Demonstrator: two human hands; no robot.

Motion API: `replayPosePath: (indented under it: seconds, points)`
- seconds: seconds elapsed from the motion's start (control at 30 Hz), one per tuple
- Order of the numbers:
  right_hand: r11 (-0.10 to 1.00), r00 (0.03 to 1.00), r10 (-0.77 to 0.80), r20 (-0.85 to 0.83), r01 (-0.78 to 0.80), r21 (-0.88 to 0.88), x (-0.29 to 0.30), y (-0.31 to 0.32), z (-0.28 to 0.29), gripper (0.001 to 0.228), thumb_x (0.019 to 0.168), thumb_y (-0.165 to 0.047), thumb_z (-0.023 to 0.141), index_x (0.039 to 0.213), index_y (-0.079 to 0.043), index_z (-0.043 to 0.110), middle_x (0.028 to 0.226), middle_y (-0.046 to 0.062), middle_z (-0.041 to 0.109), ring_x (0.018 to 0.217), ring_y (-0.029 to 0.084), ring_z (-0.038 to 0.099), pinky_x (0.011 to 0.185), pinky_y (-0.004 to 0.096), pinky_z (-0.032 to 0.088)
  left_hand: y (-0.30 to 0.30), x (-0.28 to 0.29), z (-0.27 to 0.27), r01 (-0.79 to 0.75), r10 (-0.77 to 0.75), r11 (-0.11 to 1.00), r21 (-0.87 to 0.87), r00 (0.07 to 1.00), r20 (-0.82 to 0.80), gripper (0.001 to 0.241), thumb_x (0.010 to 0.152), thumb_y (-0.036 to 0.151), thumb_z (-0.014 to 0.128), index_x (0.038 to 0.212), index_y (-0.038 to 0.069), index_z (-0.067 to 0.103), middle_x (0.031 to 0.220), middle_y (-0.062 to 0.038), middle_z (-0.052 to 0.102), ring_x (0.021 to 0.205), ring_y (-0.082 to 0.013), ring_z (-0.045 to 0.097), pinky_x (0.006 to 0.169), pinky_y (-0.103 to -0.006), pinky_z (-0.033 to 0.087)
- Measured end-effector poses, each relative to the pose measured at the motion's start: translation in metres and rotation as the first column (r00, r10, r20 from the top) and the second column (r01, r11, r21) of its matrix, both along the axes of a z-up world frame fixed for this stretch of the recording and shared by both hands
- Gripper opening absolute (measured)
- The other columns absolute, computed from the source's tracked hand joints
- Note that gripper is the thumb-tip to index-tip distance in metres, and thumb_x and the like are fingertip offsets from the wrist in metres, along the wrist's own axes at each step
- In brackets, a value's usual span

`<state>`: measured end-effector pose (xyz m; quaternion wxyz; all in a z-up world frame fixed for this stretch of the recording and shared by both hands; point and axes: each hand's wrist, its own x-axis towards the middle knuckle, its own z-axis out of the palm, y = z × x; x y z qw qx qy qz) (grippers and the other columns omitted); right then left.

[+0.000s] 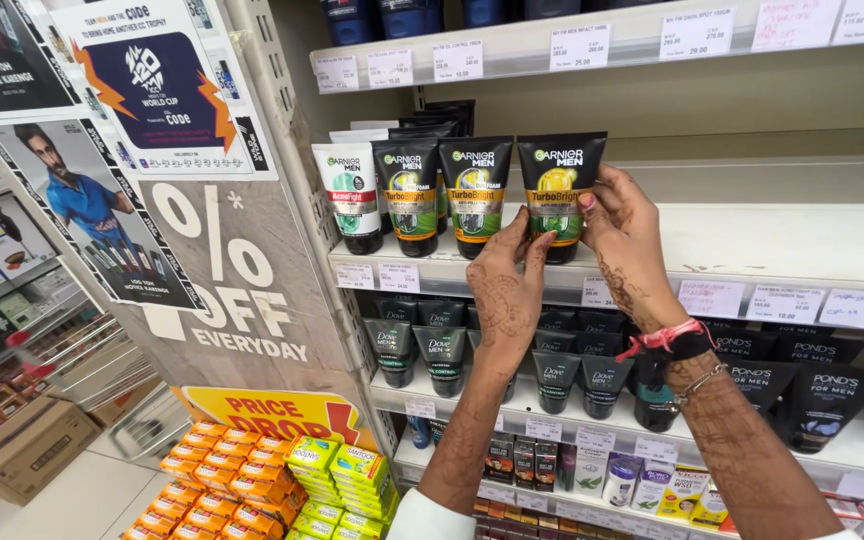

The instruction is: The person is cleaning face wash tubes with a cloth and organizing them on the shelf from a shopping cart.

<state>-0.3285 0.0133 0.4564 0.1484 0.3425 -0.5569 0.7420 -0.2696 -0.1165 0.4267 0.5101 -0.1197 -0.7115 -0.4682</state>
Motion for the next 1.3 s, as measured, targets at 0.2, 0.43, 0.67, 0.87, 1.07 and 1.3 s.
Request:
replayPosePath:
  seconds: [0.2,0.43,0.67,0.87,1.07,1.3]
  points:
    - [0.999,1.0,0.013,-0.022,-0.012,0.037,0.004,0.003,0.0,0.042,0.106,-0.01,0.054,0.147,0.0,0.047,0.133,0.012,0.064,0.118,0.015,0.063,0.095,0.031,0.058,-0.001,0.005,0.003,0.004,-0.004,1.0,-0.019,1.0,0.005,0.042,0.094,0.013,0.073,0.13,-0.008,0.064,0.104,-0.021,0.075,0.094,-0.0245,0.078,0.08,-0.0324,0.062]
    - [0.966,0.997,-0.025,-0.076,0.044,0.256,0.0,0.007,0.0,0.041,0.102,-0.004,0.057,0.141,0.005,0.047,0.13,0.013,0.066,0.115,0.014,0.064,0.094,0.028,0.054,-0.002,0.005,0.0,-0.068,0.068,0.997,-0.026,0.998,-0.004,0.033,0.106,0.02,0.058,0.124,-0.005,0.069,0.111,-0.022,0.075,0.099,-0.0307,0.076,0.084,-0.0381,0.059]
    - [0.95,0.997,-0.022,-0.077,0.045,0.308,0.006,0.007,0.005,0.041,0.101,-0.003,0.058,0.139,0.005,0.048,0.127,0.013,0.067,0.111,0.013,0.065,0.091,0.027,0.055,0.001,0.013,0.004,-0.058,0.057,0.998,0.02,0.997,0.054,0.039,0.109,0.026,0.05,0.124,-0.004,0.069,0.109,-0.023,0.074,0.098,-0.0316,0.075,0.082,-0.04,0.057]
    - [0.942,0.999,0.008,-0.036,0.004,0.336,0.0,0.009,0.005,0.037,0.102,-0.006,0.059,0.137,0.005,0.05,0.125,0.013,0.068,0.11,0.013,0.066,0.09,0.027,0.055,0.004,0.018,-0.003,-0.087,0.087,0.996,0.007,0.996,-0.014,0.031,0.107,0.02,0.053,0.121,-0.003,0.069,0.105,-0.02,0.074,0.091,-0.0295,0.075,0.08,-0.0386,0.057]
    - [0.925,0.997,-0.035,-0.069,0.059,0.374,-0.005,0.011,-0.002,0.037,0.103,-0.007,0.059,0.136,0.005,0.05,0.13,0.014,0.068,0.114,0.014,0.066,0.093,0.027,0.055,0.001,0.023,-0.006,-0.072,0.071,0.997,-0.015,0.997,-0.003,0.029,0.107,0.018,0.055,0.123,-0.002,0.068,0.109,-0.02,0.073,0.094,-0.0297,0.074,0.082,-0.0389,0.058]
    - [0.852,0.895,-0.262,-0.362,0.39,0.349,0.055,0.013,-0.014,0.052,0.101,-0.007,0.065,0.146,0.006,0.043,0.136,0.023,0.063,0.126,0.029,0.064,0.103,0.038,0.053,-0.015,0.053,-0.046,-0.089,0.081,0.996,-0.029,0.975,-0.206,0.027,0.109,0.014,0.056,0.125,-0.005,0.067,0.122,-0.021,0.071,0.115,-0.0354,0.071,0.099,-0.0417,0.057]
